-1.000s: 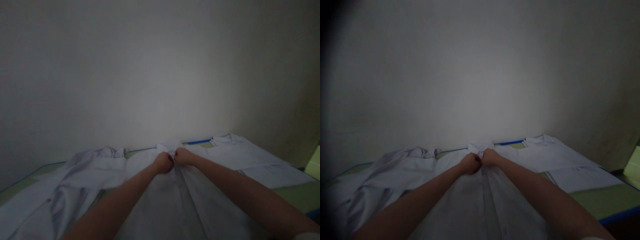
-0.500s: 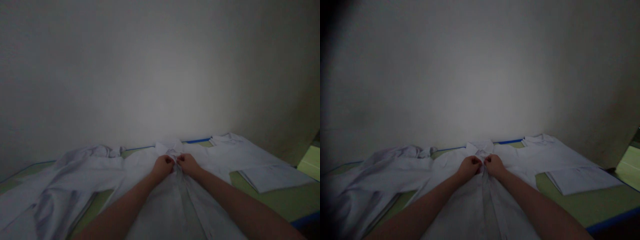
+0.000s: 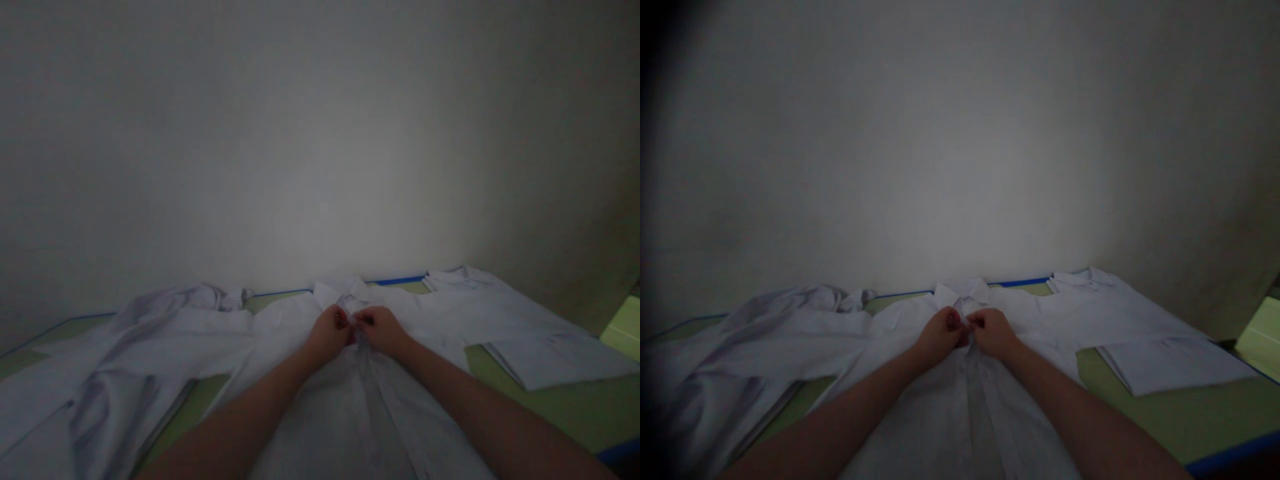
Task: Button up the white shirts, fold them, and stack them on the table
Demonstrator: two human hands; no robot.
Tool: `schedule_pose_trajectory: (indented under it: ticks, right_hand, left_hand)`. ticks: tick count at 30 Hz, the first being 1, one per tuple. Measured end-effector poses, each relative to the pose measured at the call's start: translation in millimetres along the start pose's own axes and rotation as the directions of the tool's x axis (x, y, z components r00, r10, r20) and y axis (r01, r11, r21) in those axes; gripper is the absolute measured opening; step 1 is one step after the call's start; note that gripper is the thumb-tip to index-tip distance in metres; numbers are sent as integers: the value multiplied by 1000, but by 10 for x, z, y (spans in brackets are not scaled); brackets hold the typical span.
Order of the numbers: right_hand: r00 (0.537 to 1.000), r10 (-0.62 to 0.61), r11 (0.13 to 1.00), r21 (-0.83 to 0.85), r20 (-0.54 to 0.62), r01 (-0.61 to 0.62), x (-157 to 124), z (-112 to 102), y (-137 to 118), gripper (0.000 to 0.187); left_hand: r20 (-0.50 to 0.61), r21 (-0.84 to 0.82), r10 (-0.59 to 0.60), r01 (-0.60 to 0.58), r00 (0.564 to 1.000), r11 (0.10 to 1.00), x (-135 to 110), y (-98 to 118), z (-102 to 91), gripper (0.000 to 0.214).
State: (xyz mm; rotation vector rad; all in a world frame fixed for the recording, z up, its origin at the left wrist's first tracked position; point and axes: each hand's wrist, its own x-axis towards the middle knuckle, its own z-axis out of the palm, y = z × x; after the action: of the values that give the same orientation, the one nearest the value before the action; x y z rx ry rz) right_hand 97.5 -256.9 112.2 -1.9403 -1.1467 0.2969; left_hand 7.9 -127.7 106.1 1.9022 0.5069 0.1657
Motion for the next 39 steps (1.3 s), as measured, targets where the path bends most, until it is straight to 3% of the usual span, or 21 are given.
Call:
schedule_pose_trajectory:
  ticks: [6, 11, 16, 20, 24, 29, 36, 39]
  right_hand:
    - [994, -78, 992, -95, 70, 84, -65, -50, -67, 18]
    - [977, -148, 986, -59, 156, 159, -101, -84, -65, 16]
    - [975, -49, 995, 90, 217, 29, -105, -45, -31, 23]
    - [990, 68, 997, 26, 124, -72, -95, 55, -10, 13]
    - [997, 79, 993, -85, 14, -78, -91, 124, -20, 12]
    - [999, 52, 989, -137, 11, -50, -103, 142, -33, 11]
    - [999, 42, 968, -247, -16, -45, -114, 136, -83, 15]
    - [996, 90, 962, -258, 3, -86, -95, 135, -98, 16]
  left_hand:
    - [24, -44, 22, -21, 999, 999, -22, -48, -39, 22]
    - [0, 132, -13, 13, 1000, 991, -63, -38, -107, 25]
    - [46, 195, 31, -40, 998, 980, -62, -11, -172, 27]
    - [67, 180, 66, -78, 996, 981, -42, -14, -156, 27]
    - [24, 198, 53, -56, 998, 979, -41, -1, -126, 23]
    - [-63, 307, 50, -28, 997, 951, -49, 26, -131, 20]
    - [-57, 372, 101, -73, 993, 925, -47, 46, -156, 16]
    - [-17, 490, 202, -168, 979, 856, -102, 96, -173, 10]
